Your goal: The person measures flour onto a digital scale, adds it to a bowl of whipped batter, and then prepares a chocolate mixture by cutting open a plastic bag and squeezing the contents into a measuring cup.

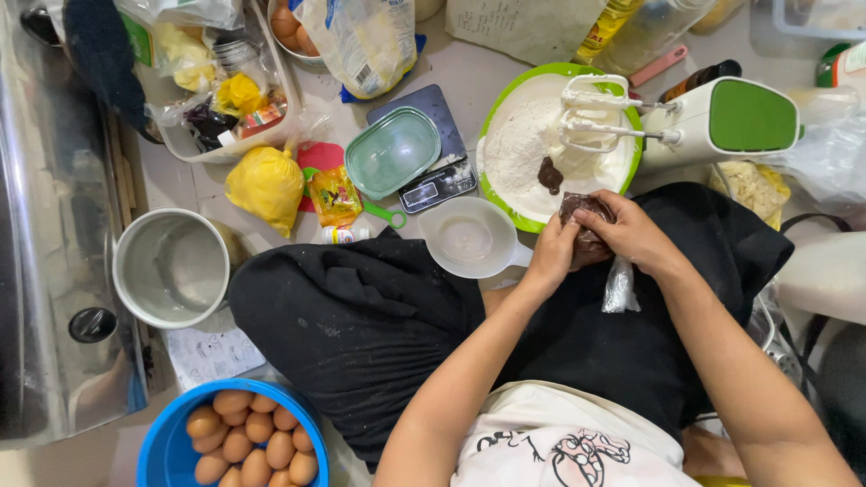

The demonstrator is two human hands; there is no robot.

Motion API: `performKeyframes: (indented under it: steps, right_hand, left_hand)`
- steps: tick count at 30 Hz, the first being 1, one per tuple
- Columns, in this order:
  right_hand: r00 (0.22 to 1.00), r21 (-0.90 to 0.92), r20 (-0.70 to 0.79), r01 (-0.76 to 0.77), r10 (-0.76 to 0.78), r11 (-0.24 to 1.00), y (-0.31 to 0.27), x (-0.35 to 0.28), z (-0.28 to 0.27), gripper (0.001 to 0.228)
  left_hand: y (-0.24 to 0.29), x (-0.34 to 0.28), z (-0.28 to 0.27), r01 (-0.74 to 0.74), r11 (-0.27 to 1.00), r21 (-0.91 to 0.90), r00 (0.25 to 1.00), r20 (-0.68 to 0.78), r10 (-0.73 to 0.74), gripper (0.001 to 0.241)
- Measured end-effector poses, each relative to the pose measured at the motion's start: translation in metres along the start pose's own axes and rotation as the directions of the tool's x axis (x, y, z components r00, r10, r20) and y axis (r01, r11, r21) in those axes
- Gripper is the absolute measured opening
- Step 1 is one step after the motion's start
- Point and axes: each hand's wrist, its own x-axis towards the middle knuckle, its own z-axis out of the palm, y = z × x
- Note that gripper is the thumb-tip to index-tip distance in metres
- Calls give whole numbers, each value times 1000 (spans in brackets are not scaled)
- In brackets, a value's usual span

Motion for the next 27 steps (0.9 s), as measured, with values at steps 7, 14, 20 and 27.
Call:
performKeyframes:
  steps: [7, 14, 20, 27]
  right_hand:
    - [1000, 61, -12, 20, -19, 998, 5, 0, 3, 14]
    - [991, 8, -129, 36, -35, 999, 38, 9, 6, 12]
    - [984, -68, -176, 24, -35, 997, 57, 13, 2, 19]
    - [966, -184, -250, 14, -60, 983, 55, 12, 6, 10]
  left_hand:
    - [-10, 6, 1, -41, 998, -39, 998, -48, 39, 27]
    - [6, 3, 5, -21, 995, 97, 995, -97, 30, 26]
    - [1, 5, 8, 79, 995, 58, 993, -97, -73, 27]
    - [-37, 33, 13, 108, 994, 8, 990, -88, -107, 28]
